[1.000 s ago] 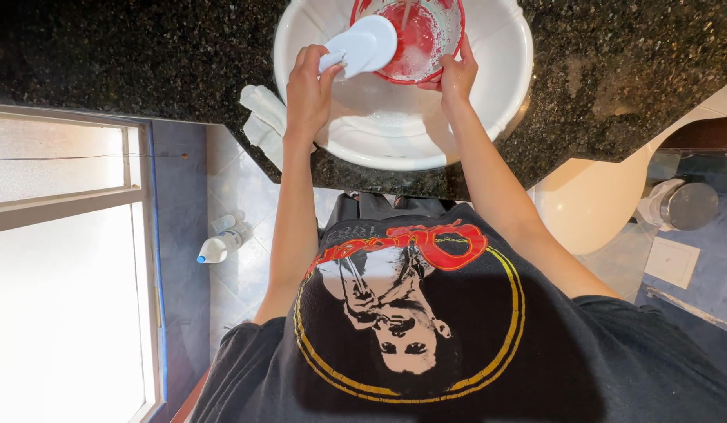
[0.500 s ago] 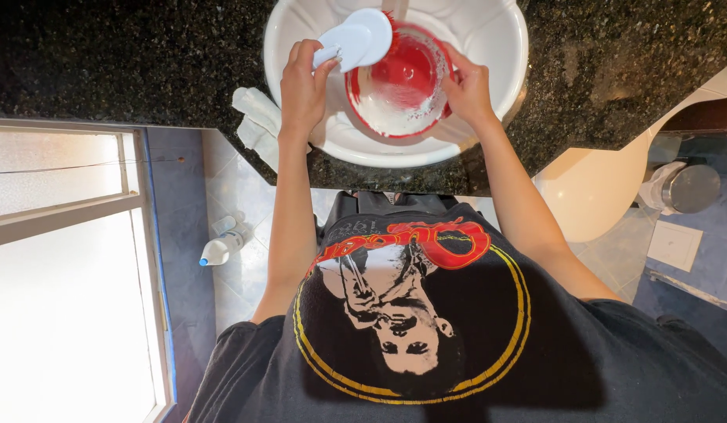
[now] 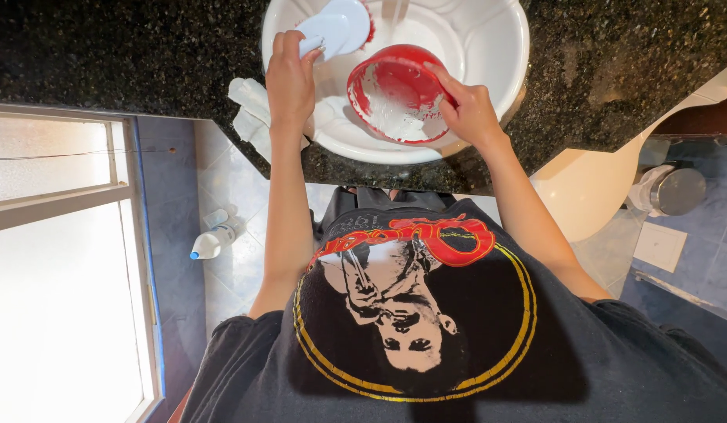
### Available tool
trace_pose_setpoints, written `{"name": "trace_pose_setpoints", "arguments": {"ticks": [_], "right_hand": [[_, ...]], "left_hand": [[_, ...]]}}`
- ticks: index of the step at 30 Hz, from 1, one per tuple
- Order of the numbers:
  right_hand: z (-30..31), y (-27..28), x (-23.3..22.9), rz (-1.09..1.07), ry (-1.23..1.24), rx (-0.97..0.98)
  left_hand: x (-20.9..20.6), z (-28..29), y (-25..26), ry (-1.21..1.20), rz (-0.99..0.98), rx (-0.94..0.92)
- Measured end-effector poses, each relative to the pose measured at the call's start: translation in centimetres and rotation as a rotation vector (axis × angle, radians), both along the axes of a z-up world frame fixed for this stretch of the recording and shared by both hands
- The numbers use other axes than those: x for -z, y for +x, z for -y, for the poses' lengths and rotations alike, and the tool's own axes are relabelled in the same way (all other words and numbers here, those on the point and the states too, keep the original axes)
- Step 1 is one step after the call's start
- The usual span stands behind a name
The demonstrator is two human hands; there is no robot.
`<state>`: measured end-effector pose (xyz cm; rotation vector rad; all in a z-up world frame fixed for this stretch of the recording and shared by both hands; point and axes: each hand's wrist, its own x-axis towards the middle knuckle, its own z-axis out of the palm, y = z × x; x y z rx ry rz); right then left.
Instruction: Cleaning a bowl and a brush in a bathroom sink and wiping the countertop.
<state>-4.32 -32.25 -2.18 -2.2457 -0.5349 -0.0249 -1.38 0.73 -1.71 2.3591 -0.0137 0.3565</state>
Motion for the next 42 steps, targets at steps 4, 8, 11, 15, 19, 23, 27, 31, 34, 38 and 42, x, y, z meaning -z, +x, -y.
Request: {"name": "trace_pose_setpoints", "arguments": {"ticks": [4,8,11,15,19,23,27,31,34,38,42], "right_hand": [[-0.4,-0.3,-0.9,0.089,-0.112,-0.071],[-0.2,-0.6,-1.1,0.145,-0.201,-0.119],[0.0,-0.9,-1.3,0.194,-0.225,-0.125],[1.2,-0.3,0.1,0.308,-0.315,-0.131],[2.6,0.7,2.4,0.455,-0.326,-0.008],[3.4,2.1,4.1,0.408,-0.183,0.193],[3.0,2.5,2.9,0.361,-0.068,0.349],[3.1,2.7,2.2,0.314,0.083,0.471],[3.4,2.7,2.0,0.337,0.126,0.5],[4.7,2.4,2.8,0.268,0.207,0.517],[4.4,1.8,1.9,0.293,0.208,0.527]], "left_hand": [[1.7,0.0,0.4,0.014,-0.068,-0.02],[2.2,0.4,0.2,-0.007,-0.152,-0.006],[2.0,0.8,0.1,-0.042,-0.179,-0.01],[2.1,1.0,0.1,-0.032,-0.156,0.009],[2.0,1.2,0.3,-0.044,-0.156,-0.01],[1.4,1.1,0.0,-0.067,-0.14,-0.078],[1.9,0.6,-0.2,-0.068,-0.158,-0.104],[1.5,0.4,-0.6,-0.011,-0.333,-0.009],[0.5,0.8,-1.0,0.045,-0.597,0.143],[5.8,3.0,-1.0,0.421,-0.652,0.449],[7.1,5.0,-0.2,0.599,-0.52,0.656]]}}
